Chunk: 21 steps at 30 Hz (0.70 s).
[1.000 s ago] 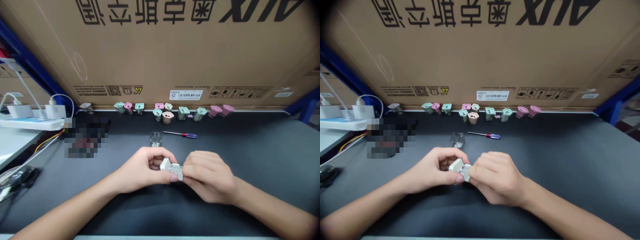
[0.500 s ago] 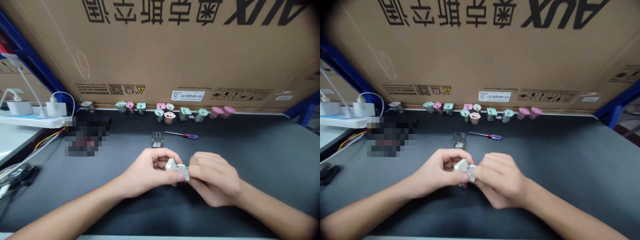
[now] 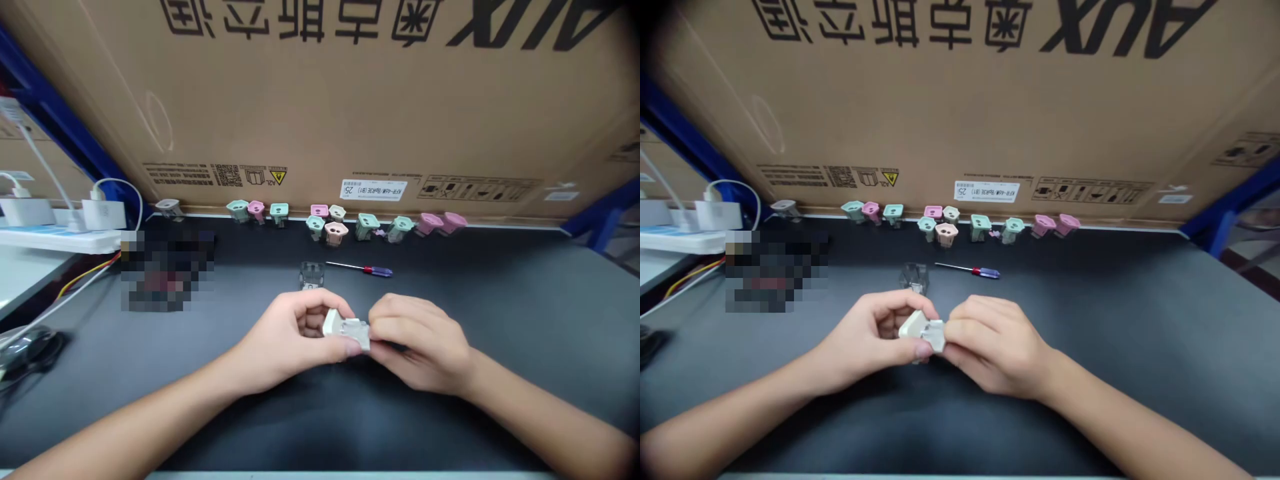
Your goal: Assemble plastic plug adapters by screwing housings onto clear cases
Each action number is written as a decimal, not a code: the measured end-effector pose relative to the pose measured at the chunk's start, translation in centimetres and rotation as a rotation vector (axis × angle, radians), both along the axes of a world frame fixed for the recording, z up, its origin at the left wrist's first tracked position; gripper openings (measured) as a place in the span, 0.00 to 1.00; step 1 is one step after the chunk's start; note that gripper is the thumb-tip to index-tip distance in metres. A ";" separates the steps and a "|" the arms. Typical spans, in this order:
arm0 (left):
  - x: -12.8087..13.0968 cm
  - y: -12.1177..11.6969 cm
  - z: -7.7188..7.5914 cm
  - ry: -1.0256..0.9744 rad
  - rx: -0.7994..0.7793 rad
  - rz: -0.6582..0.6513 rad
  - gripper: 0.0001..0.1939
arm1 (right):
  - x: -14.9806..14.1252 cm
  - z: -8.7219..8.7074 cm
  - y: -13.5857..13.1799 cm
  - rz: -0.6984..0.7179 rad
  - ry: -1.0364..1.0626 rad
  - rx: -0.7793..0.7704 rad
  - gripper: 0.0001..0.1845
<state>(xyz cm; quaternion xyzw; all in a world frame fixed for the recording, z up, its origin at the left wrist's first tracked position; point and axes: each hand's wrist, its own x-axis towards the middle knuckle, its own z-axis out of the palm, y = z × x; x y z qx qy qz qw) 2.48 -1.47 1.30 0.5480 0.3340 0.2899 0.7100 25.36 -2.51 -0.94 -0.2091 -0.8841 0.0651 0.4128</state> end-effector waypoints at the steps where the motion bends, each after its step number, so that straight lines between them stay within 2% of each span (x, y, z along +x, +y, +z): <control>1: -0.1 0.1 -0.1 0.016 0.044 0.005 0.17 | 0.0 0.0 0.1 -0.006 0.003 -0.004 0.10; 3: -0.5 0.2 -0.3 0.076 0.186 0.009 0.18 | 0.1 0.0 0.1 -0.010 0.018 -0.034 0.13; 8: -1.5 0.8 -0.3 0.312 0.742 0.039 0.20 | 0.2 0.2 0.2 -0.039 -0.031 -0.183 0.22; 10: -1.8 1.0 -0.1 0.362 0.874 0.044 0.21 | 0.3 0.3 0.1 -0.040 -0.043 -0.256 0.23; 14: -2.1 1.1 0.2 0.403 1.005 0.017 0.25 | 0.3 0.2 0.0 -0.050 -0.034 -0.333 0.20; 21: -2.1 1.1 0.2 0.514 1.082 -0.027 0.28 | -0.3 -0.1 0.2 -0.090 -0.045 -0.369 0.13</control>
